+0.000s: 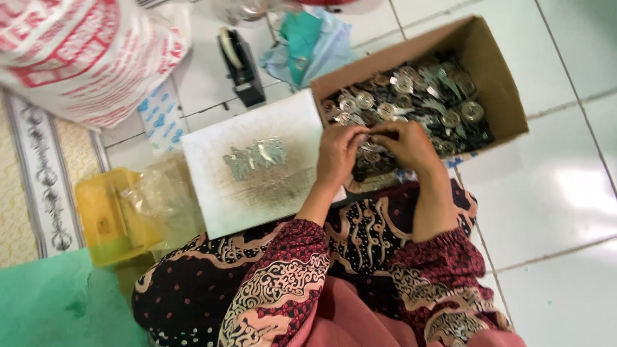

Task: The person sits on the floor and sorts small metal parts from a cardboard box onto a white board, then places them into a clear plastic bag. They handle the parts one by one, occasionally adjusting the pile on the board before bagging them.

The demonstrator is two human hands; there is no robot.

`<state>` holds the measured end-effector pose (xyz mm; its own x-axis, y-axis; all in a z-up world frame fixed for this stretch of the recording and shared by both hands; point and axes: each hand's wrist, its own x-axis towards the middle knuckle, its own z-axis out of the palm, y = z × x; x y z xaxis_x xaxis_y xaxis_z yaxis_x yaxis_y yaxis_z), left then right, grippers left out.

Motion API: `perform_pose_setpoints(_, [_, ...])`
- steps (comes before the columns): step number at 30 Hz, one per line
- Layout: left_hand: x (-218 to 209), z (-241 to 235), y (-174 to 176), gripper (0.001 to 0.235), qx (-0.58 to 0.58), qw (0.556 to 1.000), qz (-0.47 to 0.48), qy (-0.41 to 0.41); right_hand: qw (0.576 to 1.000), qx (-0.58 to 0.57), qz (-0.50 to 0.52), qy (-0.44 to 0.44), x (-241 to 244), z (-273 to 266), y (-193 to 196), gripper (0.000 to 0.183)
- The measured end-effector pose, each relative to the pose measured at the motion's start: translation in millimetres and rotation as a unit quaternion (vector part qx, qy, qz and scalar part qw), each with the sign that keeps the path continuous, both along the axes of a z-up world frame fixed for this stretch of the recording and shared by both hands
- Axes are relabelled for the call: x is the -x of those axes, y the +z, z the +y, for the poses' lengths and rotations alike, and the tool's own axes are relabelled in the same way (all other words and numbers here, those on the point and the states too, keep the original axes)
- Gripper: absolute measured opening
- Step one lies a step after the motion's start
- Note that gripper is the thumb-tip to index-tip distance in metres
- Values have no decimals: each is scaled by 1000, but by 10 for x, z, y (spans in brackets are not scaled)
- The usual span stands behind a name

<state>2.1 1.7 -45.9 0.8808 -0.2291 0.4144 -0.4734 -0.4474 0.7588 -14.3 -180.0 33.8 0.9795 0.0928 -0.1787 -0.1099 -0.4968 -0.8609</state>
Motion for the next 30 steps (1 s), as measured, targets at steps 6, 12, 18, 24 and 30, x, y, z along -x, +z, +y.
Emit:
perform_pose_setpoints(6, [356, 407, 571, 16, 61, 995, 75, -24, 985, 131, -95, 59, 365, 315, 52, 16])
perform_pose_setpoints(12, [989, 1474, 1232, 25, 11, 983, 178, -32, 988, 47, -65, 129, 906, 1236, 191, 16])
perform_pose_setpoints(18, [1292, 2417, 1202, 41, 16, 968, 251, 25, 983, -23, 61, 174, 972, 2174, 518, 22])
perform_pose_setpoints(24, [767, 2421, 837, 35, 17, 979, 175, 107, 994, 55, 31, 95, 595, 2506, 261, 25])
perform_pose_setpoints(30, [632, 2488, 760, 44, -137, 974, 127, 127, 995, 101, -13, 7, 306, 2476, -191, 32])
